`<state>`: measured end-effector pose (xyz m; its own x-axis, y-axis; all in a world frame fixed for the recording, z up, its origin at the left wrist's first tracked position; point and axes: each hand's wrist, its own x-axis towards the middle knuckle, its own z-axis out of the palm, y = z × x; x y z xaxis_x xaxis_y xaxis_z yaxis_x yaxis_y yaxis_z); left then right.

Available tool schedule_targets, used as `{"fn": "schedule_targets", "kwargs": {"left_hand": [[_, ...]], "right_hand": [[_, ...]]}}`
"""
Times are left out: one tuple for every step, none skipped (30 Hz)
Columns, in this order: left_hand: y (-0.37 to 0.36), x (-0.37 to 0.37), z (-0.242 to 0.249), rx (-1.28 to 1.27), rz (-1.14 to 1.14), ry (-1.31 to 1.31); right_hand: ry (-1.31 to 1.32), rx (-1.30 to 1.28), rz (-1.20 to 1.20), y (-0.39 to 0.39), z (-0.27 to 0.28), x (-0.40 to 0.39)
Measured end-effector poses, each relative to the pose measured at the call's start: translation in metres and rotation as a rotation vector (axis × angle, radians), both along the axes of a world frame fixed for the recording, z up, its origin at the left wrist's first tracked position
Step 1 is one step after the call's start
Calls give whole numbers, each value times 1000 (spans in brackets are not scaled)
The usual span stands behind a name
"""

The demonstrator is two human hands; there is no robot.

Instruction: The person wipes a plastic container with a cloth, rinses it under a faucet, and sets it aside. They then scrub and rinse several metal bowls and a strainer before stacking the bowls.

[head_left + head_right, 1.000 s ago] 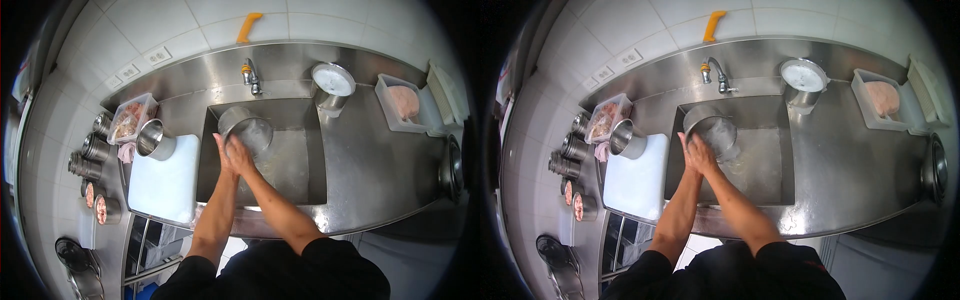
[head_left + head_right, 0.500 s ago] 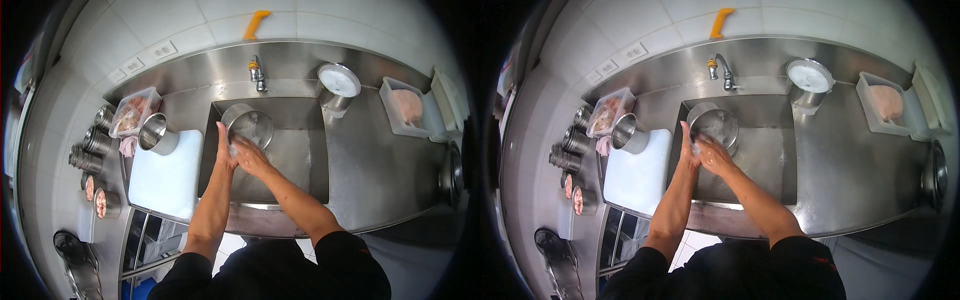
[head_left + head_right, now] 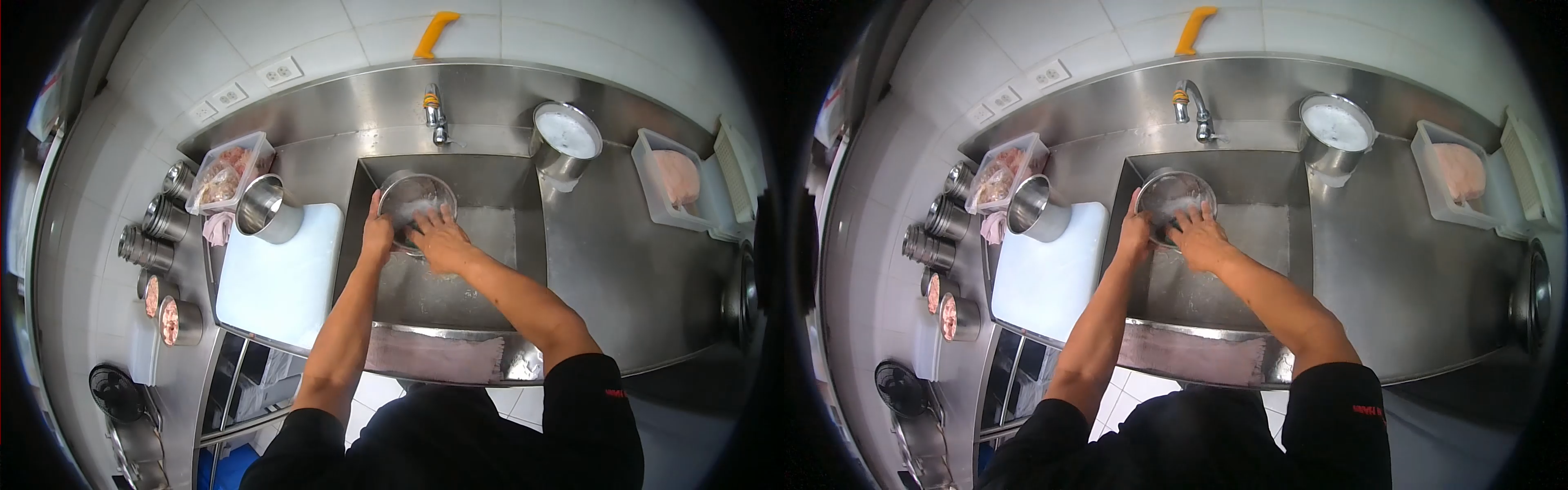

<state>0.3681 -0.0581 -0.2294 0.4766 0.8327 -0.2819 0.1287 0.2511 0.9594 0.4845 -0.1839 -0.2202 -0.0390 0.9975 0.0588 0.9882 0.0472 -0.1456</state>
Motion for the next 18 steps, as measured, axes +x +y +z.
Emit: {"fn": "schedule_targets", "kwargs": {"left_hand": [[-6,6,-1,43,5,-8],[-8,14,0,89,10,-22],[-3,17,-13,311,-47,77],[-1,18,-15,328,-55,134],[0,18,-19,343,-63,195],[2,18,-15,361,-72,256],[9,15,-9,323,-90,265],[18,9,-3,281,-104,274],[20,1,1,232,-116,287],[21,-2,0,349,-133,300],[21,-3,-2,467,-146,311],[18,-5,-6,578,-159,325],[0,-2,19,508,-133,345],[-3,4,15,479,-129,334],[-5,12,12,452,-124,316],[-7,15,9,423,-119,307],[-9,14,11,573,-104,342],[-6,13,12,547,-129,363]], "right_hand": [[-114,-10,-37,1,-2,3],[105,-33,-172,6,-4,-1],[326,-54,-301,15,-6,-16],[552,-78,-427,21,-11,-30],[547,-11,-441,19,-18,-43],[542,59,-455,17,-23,-55],[534,134,-468,19,-26,-60],[420,199,-350,15,-30,-54],[310,257,-231,3,-37,-42],[199,321,-110,-7,-41,-29],[21,286,-26,-7,-42,-11],[41,162,-68,2,-36,-10],[60,33,-116,9,-29,-11],[71,-91,-174,15,-24,-12],[277,-17,-272,25,-24,-19],[490,56,-366,36,-30,-35],[708,131,-456,40,-35,-47],[659,219,-409,32,-38,-53]]}}
